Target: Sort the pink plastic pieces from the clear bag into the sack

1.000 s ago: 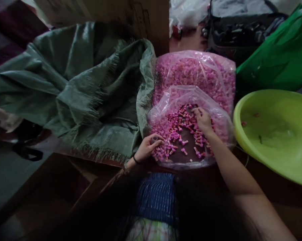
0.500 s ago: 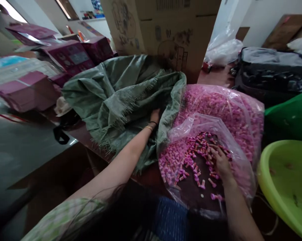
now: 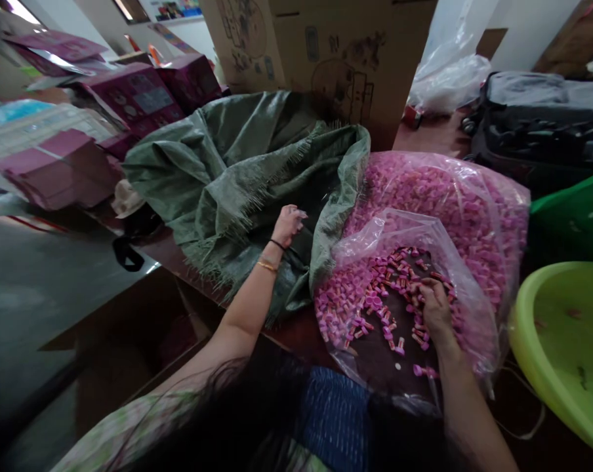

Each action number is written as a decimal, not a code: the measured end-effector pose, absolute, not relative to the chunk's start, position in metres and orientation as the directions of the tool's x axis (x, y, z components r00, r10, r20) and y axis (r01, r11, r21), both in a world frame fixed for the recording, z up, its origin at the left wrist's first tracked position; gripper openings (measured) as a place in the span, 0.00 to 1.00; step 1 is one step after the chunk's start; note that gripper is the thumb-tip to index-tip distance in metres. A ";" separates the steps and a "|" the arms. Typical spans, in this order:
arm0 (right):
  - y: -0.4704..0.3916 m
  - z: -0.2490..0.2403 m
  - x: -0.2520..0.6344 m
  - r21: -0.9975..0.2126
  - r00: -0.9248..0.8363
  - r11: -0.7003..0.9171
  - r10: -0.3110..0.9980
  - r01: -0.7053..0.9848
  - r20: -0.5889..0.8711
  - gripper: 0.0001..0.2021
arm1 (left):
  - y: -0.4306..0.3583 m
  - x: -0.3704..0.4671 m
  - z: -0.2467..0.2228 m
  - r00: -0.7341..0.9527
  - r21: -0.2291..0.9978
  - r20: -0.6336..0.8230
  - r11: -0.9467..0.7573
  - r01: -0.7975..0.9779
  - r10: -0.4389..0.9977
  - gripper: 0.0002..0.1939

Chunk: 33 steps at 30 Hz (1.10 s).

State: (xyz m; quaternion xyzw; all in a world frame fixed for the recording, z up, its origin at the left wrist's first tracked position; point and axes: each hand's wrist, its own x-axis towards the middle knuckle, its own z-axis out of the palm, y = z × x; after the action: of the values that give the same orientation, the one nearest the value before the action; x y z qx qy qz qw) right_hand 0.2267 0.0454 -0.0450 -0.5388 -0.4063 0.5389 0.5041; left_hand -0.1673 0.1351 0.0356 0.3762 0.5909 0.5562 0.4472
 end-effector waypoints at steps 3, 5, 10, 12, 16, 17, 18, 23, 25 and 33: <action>0.041 -0.033 0.221 -0.981 -0.075 -0.186 0.979 0.057 -0.190 0.16 | 0.088 -0.156 0.055 -0.015 0.882 -0.136 0.114 -0.457 0.991 0.16; 0.031 -0.015 0.209 -0.973 -0.176 -0.161 0.966 0.165 -0.190 0.17 | 0.056 -0.129 0.060 0.163 0.787 -0.135 0.205 -0.582 0.977 0.18; 0.000 0.033 0.165 -0.914 -0.156 0.231 0.970 0.333 0.189 0.17 | 0.001 -0.032 0.044 0.422 0.680 -0.243 0.463 -0.568 0.874 0.20; -0.005 0.039 0.158 -0.820 -0.202 0.372 0.928 0.436 0.313 0.18 | -0.007 -0.008 0.034 0.489 0.664 -0.267 0.527 -0.531 0.830 0.19; -0.013 0.034 0.170 -0.715 -0.335 0.465 0.883 0.523 0.329 0.27 | -0.003 0.002 0.022 0.566 0.604 -0.325 0.627 -0.493 0.758 0.20; -0.016 0.032 0.174 -0.703 -0.314 0.466 0.884 0.537 0.346 0.29 | 0.000 0.000 0.021 0.571 0.596 -0.332 0.636 -0.490 0.751 0.21; -0.019 0.031 0.178 -0.694 -0.279 0.462 0.887 0.553 0.367 0.28 | 0.002 -0.001 0.020 0.571 0.600 -0.336 0.638 -0.484 0.749 0.21; -0.032 0.027 0.181 -0.640 -0.317 0.452 0.892 0.621 0.322 0.21 | 0.002 0.004 0.017 0.472 0.719 -0.384 0.578 -0.388 0.794 0.20; -0.032 0.024 0.179 -0.662 -0.350 0.444 0.894 0.604 0.280 0.21 | 0.001 0.010 0.015 0.399 0.753 -0.405 0.548 -0.364 0.822 0.19; 0.001 0.014 0.199 -0.994 -0.117 -0.095 0.988 0.051 -0.101 0.17 | 0.009 0.009 0.014 0.402 0.844 -0.279 0.423 -0.331 0.872 0.21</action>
State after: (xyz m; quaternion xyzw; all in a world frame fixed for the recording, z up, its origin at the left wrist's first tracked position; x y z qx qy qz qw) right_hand 0.1990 0.0009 0.0143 -0.5046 -0.5150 0.5414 0.4325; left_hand 0.0089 0.0086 0.0139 0.3609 0.3748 0.3981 0.7555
